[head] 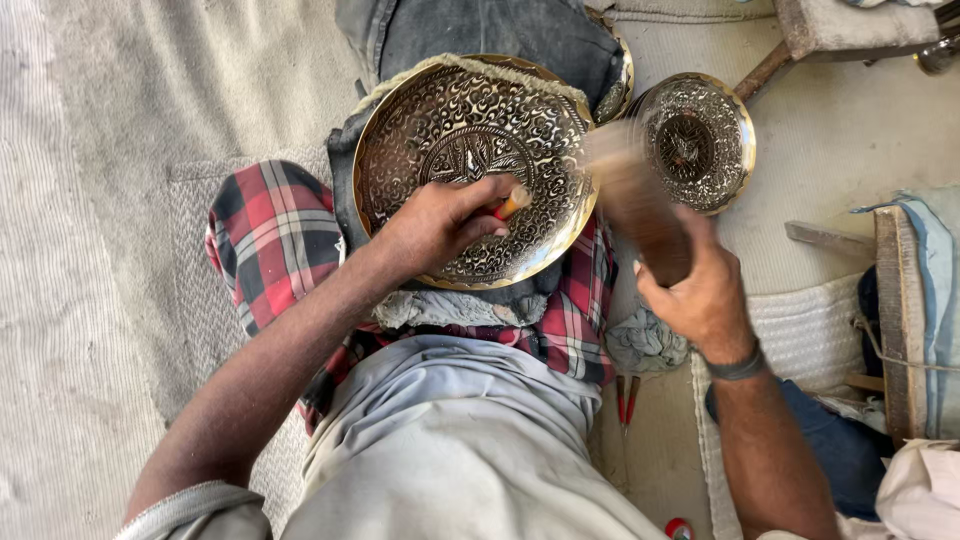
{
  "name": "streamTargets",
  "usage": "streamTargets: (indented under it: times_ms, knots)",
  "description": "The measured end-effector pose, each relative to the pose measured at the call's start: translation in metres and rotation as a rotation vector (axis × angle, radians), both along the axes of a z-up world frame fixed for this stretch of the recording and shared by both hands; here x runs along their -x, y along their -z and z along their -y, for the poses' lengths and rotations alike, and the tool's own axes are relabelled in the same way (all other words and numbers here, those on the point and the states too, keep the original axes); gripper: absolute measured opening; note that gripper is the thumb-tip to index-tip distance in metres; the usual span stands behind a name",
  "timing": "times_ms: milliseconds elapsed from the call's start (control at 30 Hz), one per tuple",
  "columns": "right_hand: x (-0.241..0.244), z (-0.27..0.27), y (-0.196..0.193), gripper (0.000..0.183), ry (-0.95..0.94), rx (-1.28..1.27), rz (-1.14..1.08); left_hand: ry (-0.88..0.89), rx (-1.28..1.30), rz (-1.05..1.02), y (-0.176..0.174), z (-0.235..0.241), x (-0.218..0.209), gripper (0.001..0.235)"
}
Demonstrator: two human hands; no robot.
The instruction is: The person uses a small chisel and a wooden mallet to engrave intricate patterns onto a brass plate resting on their lap. They repeatedly strike the chisel to create detailed designs on the metal surface.
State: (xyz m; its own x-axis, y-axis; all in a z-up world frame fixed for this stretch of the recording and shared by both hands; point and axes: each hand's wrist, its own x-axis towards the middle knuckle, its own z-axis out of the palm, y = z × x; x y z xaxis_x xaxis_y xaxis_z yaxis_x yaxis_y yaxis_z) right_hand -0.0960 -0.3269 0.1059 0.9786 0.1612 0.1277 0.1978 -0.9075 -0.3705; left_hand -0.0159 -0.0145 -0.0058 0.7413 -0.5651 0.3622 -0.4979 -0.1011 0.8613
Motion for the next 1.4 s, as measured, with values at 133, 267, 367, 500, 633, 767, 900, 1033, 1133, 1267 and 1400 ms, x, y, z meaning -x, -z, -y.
streamTargets:
  times_ms: [133, 267, 367, 500, 633, 767, 900, 1033, 1133, 1267, 1400]
  knots:
    - [0.015, 0.0, 0.009, 0.077, -0.075, 0.188, 0.074, 0.011, -0.084, 0.004, 0.001, -0.002, -0.004, 0.046]
    - [0.02, 0.003, 0.007, 0.046, -0.021, -0.149, -0.062, 0.029, -0.079, -0.017, 0.0, 0.0, -0.006, 0.051]
    - [0.019, -0.001, 0.004, 0.074, 0.053, 0.172, -0.039, 0.056, -0.088, -0.029, -0.005, -0.004, -0.008, 0.051]
    - [0.02, -0.006, 0.009, 0.064, 0.084, -0.511, -0.125, 0.047, -0.139, -0.016, -0.004, 0.0, -0.01, 0.054]
    - [0.02, -0.008, 0.012, 0.075, -0.032, 0.382, 0.068, 0.09, -0.089, -0.001, -0.008, -0.004, -0.014, 0.05]
    - [0.022, -0.007, 0.019, 0.05, 0.141, -0.444, -0.107, 0.099, -0.133, -0.015, -0.004, -0.006, -0.015, 0.05]
    - [0.022, -0.006, 0.025, 0.065, 0.041, 0.01, 0.032, 0.125, -0.185, 0.003, -0.008, -0.007, -0.02, 0.04]
    - [0.023, -0.004, 0.032, 0.054, 0.124, -0.669, -0.173, 0.134, -0.141, 0.008, -0.008, -0.006, -0.019, 0.051]
    - [0.027, -0.006, 0.039, 0.047, 0.115, -0.56, -0.063, 0.142, -0.211, 0.021, -0.007, -0.007, -0.019, 0.049]
    - [0.025, -0.004, 0.039, 0.062, 0.053, -0.086, 0.051, 0.172, -0.183, 0.031, -0.01, -0.008, -0.026, 0.049]
    - [0.032, -0.005, 0.048, 0.042, 0.164, -0.406, -0.081, 0.17, -0.2, 0.044, -0.004, -0.011, -0.023, 0.05]
